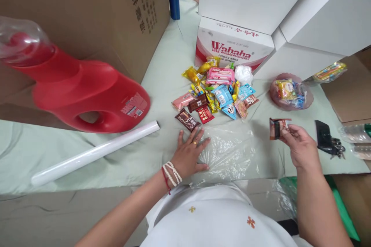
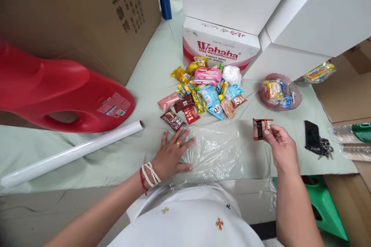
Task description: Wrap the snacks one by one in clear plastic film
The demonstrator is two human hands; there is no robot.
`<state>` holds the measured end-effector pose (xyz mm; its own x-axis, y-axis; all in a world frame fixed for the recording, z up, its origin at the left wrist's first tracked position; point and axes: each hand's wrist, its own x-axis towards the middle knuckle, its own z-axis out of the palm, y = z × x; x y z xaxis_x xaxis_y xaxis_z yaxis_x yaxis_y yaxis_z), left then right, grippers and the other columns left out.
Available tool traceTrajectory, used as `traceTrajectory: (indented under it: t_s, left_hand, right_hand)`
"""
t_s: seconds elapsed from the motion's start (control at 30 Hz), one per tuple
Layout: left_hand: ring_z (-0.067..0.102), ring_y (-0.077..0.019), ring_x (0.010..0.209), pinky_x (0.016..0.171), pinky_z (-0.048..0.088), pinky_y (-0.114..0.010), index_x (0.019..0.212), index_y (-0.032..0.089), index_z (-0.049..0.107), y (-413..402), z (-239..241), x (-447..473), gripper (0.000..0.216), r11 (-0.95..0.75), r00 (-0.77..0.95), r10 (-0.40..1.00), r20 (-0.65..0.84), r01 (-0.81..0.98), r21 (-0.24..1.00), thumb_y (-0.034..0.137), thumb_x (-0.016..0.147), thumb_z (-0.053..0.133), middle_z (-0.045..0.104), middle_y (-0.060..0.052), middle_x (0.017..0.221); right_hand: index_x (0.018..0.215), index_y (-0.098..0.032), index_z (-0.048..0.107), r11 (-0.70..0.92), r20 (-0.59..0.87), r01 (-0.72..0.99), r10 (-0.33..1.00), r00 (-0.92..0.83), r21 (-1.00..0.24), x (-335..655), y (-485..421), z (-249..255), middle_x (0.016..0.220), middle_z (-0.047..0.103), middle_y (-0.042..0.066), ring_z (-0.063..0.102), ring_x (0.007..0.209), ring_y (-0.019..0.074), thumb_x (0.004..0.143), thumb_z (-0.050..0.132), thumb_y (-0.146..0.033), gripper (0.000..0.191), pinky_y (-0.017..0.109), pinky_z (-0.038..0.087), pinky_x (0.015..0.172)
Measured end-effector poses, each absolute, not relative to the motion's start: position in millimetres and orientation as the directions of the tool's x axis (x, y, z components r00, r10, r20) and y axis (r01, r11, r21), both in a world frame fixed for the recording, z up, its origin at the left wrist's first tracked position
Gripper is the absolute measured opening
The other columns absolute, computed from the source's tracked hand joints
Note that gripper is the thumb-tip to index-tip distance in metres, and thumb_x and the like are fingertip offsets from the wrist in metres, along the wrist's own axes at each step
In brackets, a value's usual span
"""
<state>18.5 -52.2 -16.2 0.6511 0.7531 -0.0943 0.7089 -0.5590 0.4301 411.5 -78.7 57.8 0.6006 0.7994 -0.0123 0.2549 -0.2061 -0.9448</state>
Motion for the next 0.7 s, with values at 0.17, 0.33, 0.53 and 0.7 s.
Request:
traceTrajectory:
  t_s: [0.17,0.33,0.53,0.7]
  left_hand:
    - [0.012,-0.0404,0.158,0.118,-0.004,-0.077,0.157,0.028,0.038,-41,-15,25,0.101,-0.564,0.662,0.741,-0.115,0.706,0.427,0.068,0.072,0.077,0.018,-0.015,0.171]
    - [0.015,-0.0406,0.157,0.117,-0.004,-0.078,0.158,0.027,0.036,-37,-10,16,0.101,-0.556,0.634,0.769,-0.084,0.728,0.400,0.065,0.074,0.076,0.019,-0.016,0.171]
    - [0.019,-0.0383,0.157,0.118,-0.006,-0.077,0.156,0.029,0.040,-53,-13,-5,0.078,-0.517,0.554,0.832,0.001,0.776,0.360,0.061,0.088,0.063,0.031,-0.013,0.167]
    - [0.019,-0.0342,0.158,0.122,-0.001,-0.071,0.155,0.029,0.042,-61,-17,-2,0.063,-0.504,0.518,0.854,0.056,0.795,0.337,0.054,0.098,0.048,0.029,-0.011,0.168]
  right_hand:
    - [0.110,-0.025,0.074,-0.124,-0.169,0.400,0.982,-0.079,-0.908,334,-70,68,0.107,0.074,0.006,0.071,0.095,0.0213,0.090,0.071,-0.046,0.029,0.035,0.056,0.087]
    - [0.118,-0.023,0.075,0.228,-0.158,0.730,0.894,-0.419,-0.644,283,-52,33,0.102,0.073,0.010,0.065,0.094,0.0243,0.103,0.049,-0.032,0.031,0.041,0.050,0.088]
    - [0.115,-0.025,0.075,0.364,-0.130,0.799,0.870,-0.475,-0.479,289,-38,35,0.104,0.073,0.009,0.063,0.093,0.0246,0.103,0.048,-0.030,0.030,0.040,0.046,0.087]
    - [0.110,-0.020,0.076,0.319,-0.027,0.850,0.931,-0.363,-0.419,278,14,55,0.097,0.073,0.010,0.064,0.090,0.0261,0.103,0.045,-0.032,0.033,0.037,0.049,0.080]
